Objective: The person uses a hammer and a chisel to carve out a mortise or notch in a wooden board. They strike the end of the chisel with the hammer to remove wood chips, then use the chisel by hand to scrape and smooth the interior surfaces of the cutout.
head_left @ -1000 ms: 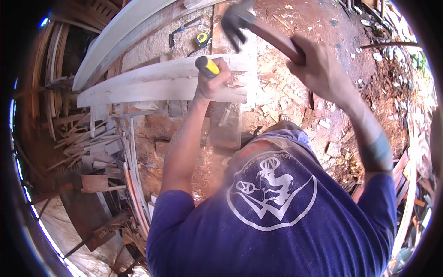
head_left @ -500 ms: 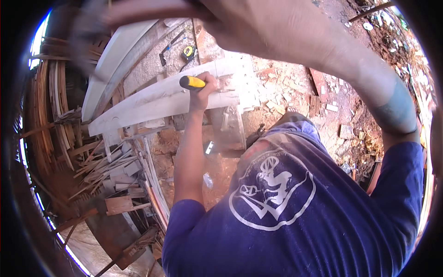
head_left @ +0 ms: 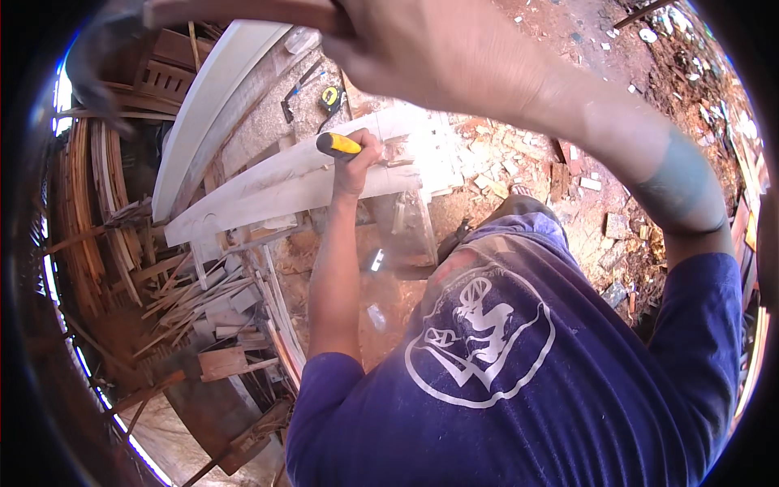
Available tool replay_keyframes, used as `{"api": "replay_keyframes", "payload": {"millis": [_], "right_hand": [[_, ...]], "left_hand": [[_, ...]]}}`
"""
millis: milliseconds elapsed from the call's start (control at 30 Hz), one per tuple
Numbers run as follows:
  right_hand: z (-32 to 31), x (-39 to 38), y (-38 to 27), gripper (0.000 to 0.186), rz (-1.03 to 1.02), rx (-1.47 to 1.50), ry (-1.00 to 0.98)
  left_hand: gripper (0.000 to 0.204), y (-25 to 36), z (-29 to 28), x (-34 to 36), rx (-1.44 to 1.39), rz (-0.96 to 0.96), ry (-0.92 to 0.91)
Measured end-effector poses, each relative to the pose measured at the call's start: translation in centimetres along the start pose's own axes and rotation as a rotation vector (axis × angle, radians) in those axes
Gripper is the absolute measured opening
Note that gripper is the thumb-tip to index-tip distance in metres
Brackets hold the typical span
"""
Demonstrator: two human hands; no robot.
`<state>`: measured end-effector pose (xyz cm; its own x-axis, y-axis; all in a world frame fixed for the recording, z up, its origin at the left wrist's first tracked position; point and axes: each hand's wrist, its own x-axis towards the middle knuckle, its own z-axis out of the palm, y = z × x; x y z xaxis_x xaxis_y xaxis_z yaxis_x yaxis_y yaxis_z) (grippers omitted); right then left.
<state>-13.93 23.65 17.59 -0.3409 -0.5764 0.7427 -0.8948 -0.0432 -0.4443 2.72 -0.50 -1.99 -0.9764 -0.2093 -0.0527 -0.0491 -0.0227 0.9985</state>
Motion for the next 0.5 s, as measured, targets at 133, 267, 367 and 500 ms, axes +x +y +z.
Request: {"api": "replay_keyframes", "payload": {"millis": [133, 267, 367, 500], "right_hand": [[0.8, -4.7, 0.5, 0.024, 0.261, -0.232, -0.865], [-0.6, -2.4, 1.9, 0.027, 0.336, -0.204, -0.613], [0.1, -1.7, 2.5, 0.017, 0.049, -0.112, -0.021], [0.7, -4.2, 0.8, 0.03, 0.254, -0.148, -0.581]], "left_hand": [[0.02, -1.0, -0.3, 0.7, 0.029, -0.019, -0.001], [0.017, -1.8, 0.0, 0.8, 0.069, -0.036, 0.038], [0.014, -1.8, -0.3, -0.3, 0.06, -0.06, 0.062], [0.015, -2.0, -0.3, -0.1, 0.029, -0.014, 0.034]]}}
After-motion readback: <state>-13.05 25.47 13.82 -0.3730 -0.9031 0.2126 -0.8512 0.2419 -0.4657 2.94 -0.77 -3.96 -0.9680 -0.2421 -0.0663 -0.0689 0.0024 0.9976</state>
